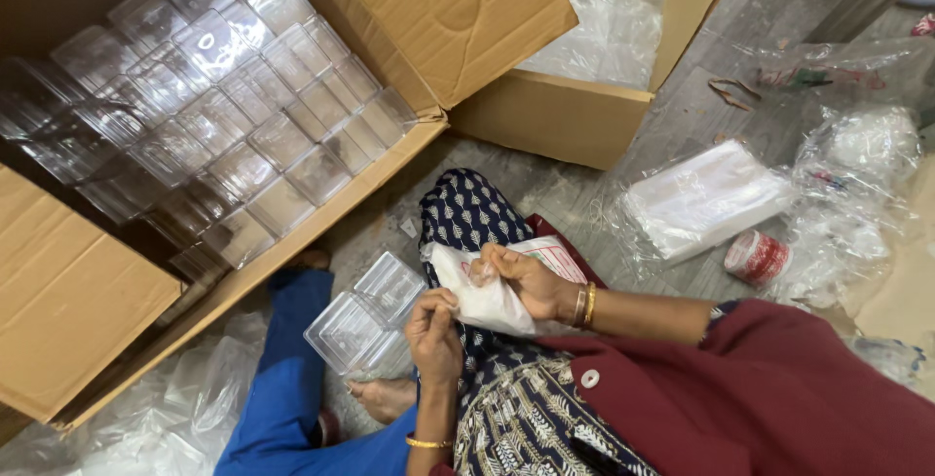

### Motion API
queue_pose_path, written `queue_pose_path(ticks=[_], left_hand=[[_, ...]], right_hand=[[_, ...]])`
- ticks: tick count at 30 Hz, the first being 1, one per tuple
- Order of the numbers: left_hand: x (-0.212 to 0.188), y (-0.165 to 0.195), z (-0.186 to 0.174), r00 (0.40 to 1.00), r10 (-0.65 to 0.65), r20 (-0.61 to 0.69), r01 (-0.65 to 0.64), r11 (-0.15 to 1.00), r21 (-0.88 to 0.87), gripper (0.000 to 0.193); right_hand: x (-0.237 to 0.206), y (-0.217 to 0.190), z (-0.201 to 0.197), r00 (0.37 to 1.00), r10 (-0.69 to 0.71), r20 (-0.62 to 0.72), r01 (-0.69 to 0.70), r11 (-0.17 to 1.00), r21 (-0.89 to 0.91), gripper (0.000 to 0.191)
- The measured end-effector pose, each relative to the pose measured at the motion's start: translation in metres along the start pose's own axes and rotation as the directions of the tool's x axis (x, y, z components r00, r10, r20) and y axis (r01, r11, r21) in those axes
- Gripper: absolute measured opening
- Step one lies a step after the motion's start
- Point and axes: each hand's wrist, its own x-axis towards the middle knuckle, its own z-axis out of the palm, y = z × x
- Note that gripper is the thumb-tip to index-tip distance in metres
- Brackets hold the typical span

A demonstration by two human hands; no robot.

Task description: The person sits on the floor and repeatedly picks up clear plastic containers, places them into small plastic bags, and sets the bags aside. They also handle white foam inserts and arrange the containers inside a large cardboard box.

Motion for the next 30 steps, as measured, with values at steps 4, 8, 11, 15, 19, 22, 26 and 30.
queue_pose_path(ticks=[4, 8, 11, 15, 19, 22, 26, 30], left_hand=[[-0.001, 0.022, 0.022, 0.997, 0.072, -0.015, -0.068, 0.980, 0.187, 0.007], [0.006, 0.026, 0.031, 0.991, 0.098, 0.088, -0.106, 0.990, 0.090, 0.014], [0.006, 0.027, 0.024, 0.982, 0.015, 0.190, -0.036, 0.994, 0.105, 0.023], [0.003, 0.027, 0.015, 0.967, -0.099, 0.236, 0.050, 0.977, 0.207, 0.029], [0.007, 0.034, 0.010, 0.936, -0.137, 0.323, 0.012, 0.932, 0.362, 0.034], [0.011, 0.039, 0.010, 0.922, -0.129, 0.365, -0.109, 0.819, 0.564, 0.030], [0.013, 0.041, 0.014, 0.898, -0.140, 0.416, -0.260, 0.594, 0.761, 0.012], [0.011, 0.034, 0.017, 0.878, -0.208, 0.432, -0.354, 0.326, 0.877, 0.007]], right_hand=[[-0.001, -0.045, 0.049, 0.788, -0.185, 0.587, 0.616, 0.212, -0.759, 0.033], [0.002, -0.047, 0.058, 0.844, -0.108, 0.526, 0.524, 0.382, -0.761, 0.037], [0.000, -0.039, 0.048, 0.882, -0.053, 0.469, 0.430, 0.496, -0.754, 0.039], [-0.004, -0.036, 0.039, 0.865, 0.022, 0.502, 0.453, 0.395, -0.799, 0.039], [-0.004, -0.042, 0.045, 0.812, 0.098, 0.575, 0.534, 0.269, -0.801, 0.037], [-0.001, -0.042, 0.051, 0.695, 0.175, 0.697, 0.696, 0.078, -0.714, 0.030], [0.006, -0.034, 0.057, 0.699, 0.282, 0.657, 0.705, -0.124, -0.698, 0.016], [0.006, -0.039, 0.056, 0.846, 0.470, 0.250, 0.477, -0.459, -0.750, 0.017]])
